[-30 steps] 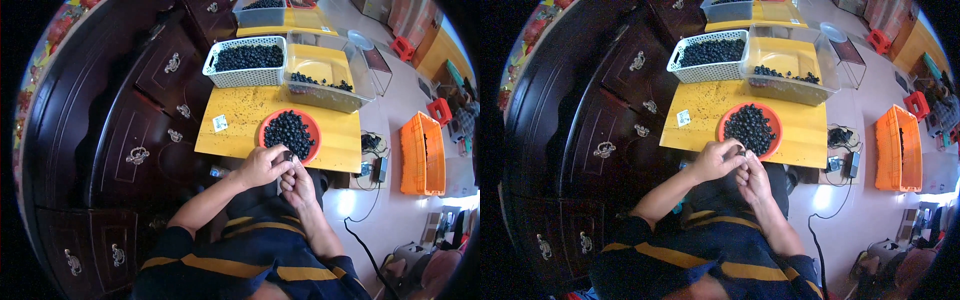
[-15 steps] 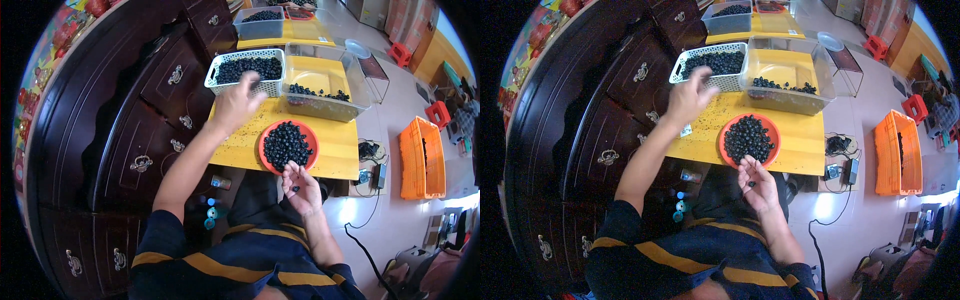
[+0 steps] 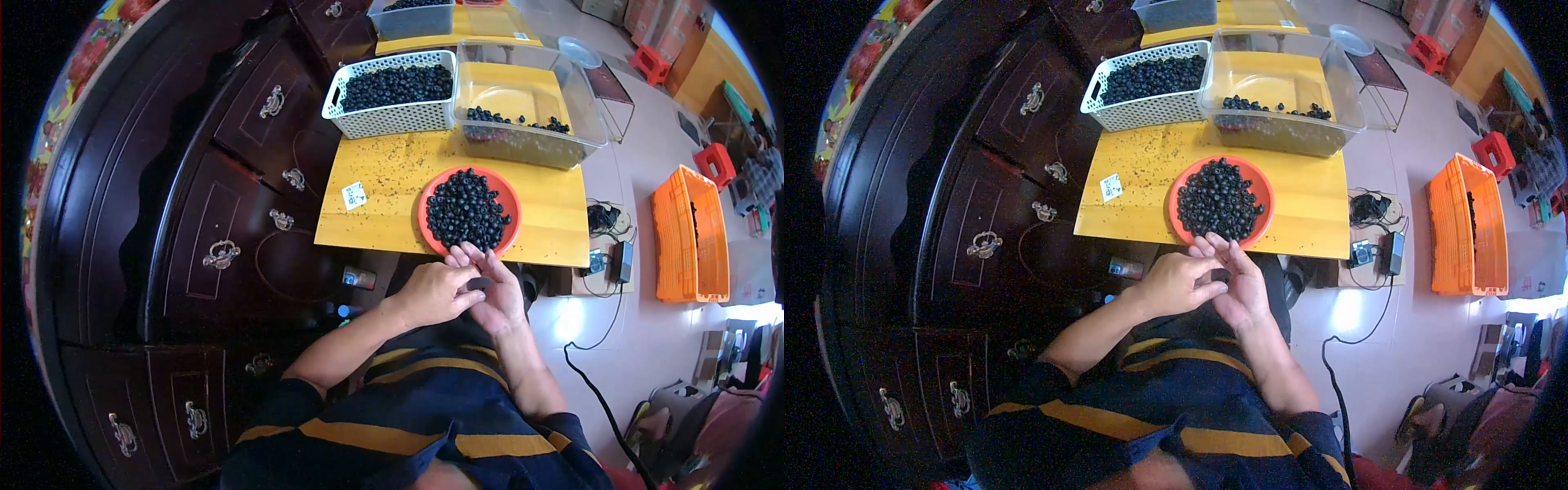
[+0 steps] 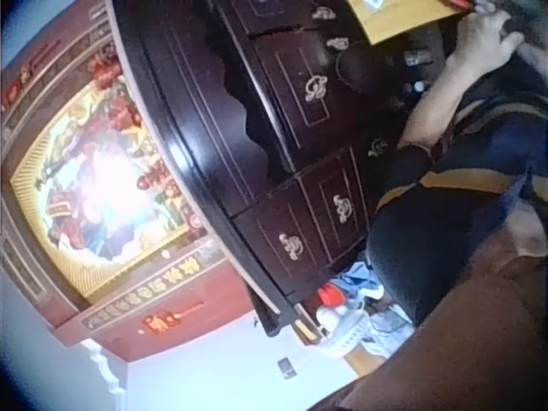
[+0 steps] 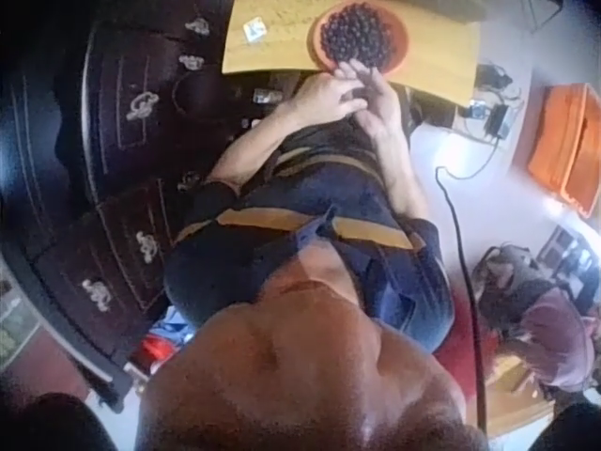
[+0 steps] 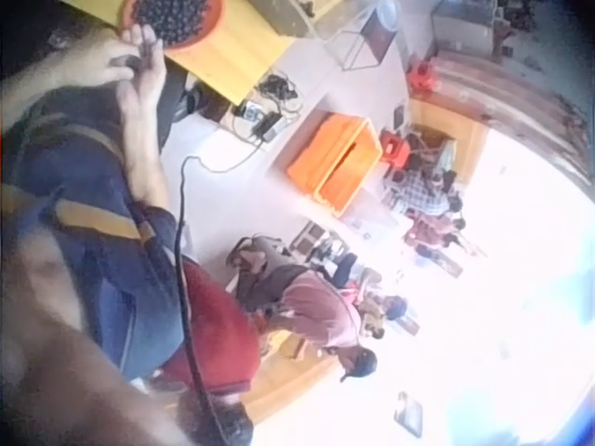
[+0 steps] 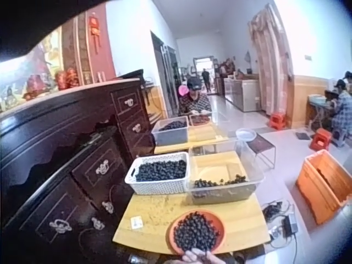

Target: Sorting and trimming small black berries from a red bowl into other containers using a utility knife.

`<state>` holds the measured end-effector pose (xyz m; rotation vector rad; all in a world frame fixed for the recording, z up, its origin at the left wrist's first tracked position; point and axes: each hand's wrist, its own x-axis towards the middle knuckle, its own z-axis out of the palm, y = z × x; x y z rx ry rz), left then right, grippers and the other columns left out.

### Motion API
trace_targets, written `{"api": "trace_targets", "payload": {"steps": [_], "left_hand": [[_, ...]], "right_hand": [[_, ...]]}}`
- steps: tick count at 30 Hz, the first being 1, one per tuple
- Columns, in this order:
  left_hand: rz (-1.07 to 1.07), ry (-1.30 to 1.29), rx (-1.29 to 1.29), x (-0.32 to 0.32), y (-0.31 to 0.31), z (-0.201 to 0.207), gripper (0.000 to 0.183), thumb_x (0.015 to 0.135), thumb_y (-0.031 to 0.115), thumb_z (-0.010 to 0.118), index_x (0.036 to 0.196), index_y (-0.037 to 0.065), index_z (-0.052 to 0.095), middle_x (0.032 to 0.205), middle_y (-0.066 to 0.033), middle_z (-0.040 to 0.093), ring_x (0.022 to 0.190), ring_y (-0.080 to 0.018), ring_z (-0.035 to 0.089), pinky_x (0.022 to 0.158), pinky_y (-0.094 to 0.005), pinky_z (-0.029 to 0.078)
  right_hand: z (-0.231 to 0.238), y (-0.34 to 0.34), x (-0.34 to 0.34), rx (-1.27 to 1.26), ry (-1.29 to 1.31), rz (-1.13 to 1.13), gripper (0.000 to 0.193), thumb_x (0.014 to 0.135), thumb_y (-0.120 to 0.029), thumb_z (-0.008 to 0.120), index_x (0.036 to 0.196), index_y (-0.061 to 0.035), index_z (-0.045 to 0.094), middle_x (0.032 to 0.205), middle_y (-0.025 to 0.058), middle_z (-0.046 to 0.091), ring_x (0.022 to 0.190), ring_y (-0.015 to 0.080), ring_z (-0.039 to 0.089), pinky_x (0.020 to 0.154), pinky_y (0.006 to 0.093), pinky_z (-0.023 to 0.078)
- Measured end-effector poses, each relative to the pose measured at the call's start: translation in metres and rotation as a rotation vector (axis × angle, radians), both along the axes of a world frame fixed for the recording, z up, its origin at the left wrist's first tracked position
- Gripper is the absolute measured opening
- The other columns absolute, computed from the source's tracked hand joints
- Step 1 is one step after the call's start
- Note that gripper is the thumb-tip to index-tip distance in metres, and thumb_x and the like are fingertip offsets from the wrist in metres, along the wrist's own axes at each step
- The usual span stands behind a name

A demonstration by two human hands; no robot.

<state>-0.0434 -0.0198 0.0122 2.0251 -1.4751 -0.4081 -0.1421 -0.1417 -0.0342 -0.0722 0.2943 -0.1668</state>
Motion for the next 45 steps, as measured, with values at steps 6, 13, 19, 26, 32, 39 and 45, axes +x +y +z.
{"api": "trace_targets", "payload": {"steps": [6,13,19,26,32,39,45], "left_hand": [[0.134,0.107,-0.21,0.004,-0.001,0.01,0.033,0.084,0.017,0.079,0.115,0.008,0.07,0.067,-0.0101,0.064,0.058,-0.0257,0.065,0.056,-0.0386,0.051],[0.104,0.119,-0.148,0.013,0.006,0.003,0.03,0.084,0.016,0.08,0.111,0.007,0.07,0.065,-0.0083,0.062,0.055,-0.0203,0.062,0.055,-0.035,0.049],[0.238,0.23,-0.209,0.017,0.009,0.004,0.018,0.088,0.015,0.079,0.101,0.006,0.069,0.066,-0.0036,0.063,0.058,-0.0094,0.058,0.056,-0.0287,0.047],[0.098,0.127,-0.174,0.017,0.013,0.004,0.026,0.092,0.027,0.075,0.107,0.006,0.067,0.077,-0.0084,0.072,0.064,-0.022,0.07,0.059,-0.0346,0.052],[0.062,-0.024,-0.18,0.018,0.013,0.007,0.036,0.092,0.04,0.074,0.102,0.006,0.066,0.076,-0.0115,0.072,0.068,-0.0292,0.072,0.06,-0.0387,0.054],[0.048,-0.128,-0.172,0.018,0.01,0.006,0.039,0.09,0.045,0.074,0.094,0.008,0.064,0.074,-0.0145,0.07,0.068,-0.0347,0.071,0.058,-0.0436,0.054],[0.061,-0.215,-0.173,0.019,0.007,0.0,0.041,0.092,0.048,0.07,0.086,0.008,0.059,0.07,-0.0142,0.067,0.064,-0.0349,0.07,0.055,-0.0451,0.053]], "right_hand": [[-0.005,0.001,-0.007,-0.317,0.041,0.058,0.033,0.105,-0.03,0.056,0.13,-0.0078,0.059,0.123,0.0054,0.064,0.113,0.0172,0.061,0.098,0.0367,0.05],[-0.015,-0.009,-0.016,-0.457,0.018,0.226,0.026,0.103,-0.03,0.062,0.117,-0.008,0.063,0.092,-0.0007,0.069,0.074,0.0077,0.064,0.059,0.021,0.052],[-0.007,-0.005,-0.013,-0.374,-0.012,0.091,0.026,0.102,-0.028,0.063,0.113,-0.004,0.065,0.093,0.0012,0.066,0.066,0.0079,0.058,0.057,0.0214,0.051],[-0.008,-0.003,-0.01,-0.396,-0.012,0.039,0.023,0.103,-0.026,0.063,0.114,-0.0055,0.063,0.093,0.0025,0.066,0.071,0.009,0.061,0.06,0.0222,0.053],[-0.004,0.0,-0.012,-0.375,-0.019,0.039,0.021,0.103,-0.026,0.063,0.111,-0.0072,0.064,0.092,0.0004,0.065,0.073,0.0082,0.062,0.062,0.0219,0.053],[-0.007,0.003,-0.01,-0.379,-0.017,0.05,0.018,0.102,-0.025,0.064,0.107,-0.0082,0.063,0.09,-0.0004,0.065,0.073,0.008,0.062,0.062,0.0229,0.053],[-0.008,0.003,-0.01,-0.324,-0.054,0.071,0.015,0.101,-0.025,0.066,0.1,-0.0103,0.062,0.087,-0.0019,0.063,0.07,0.008,0.061,0.062,0.0229,0.053]]}}
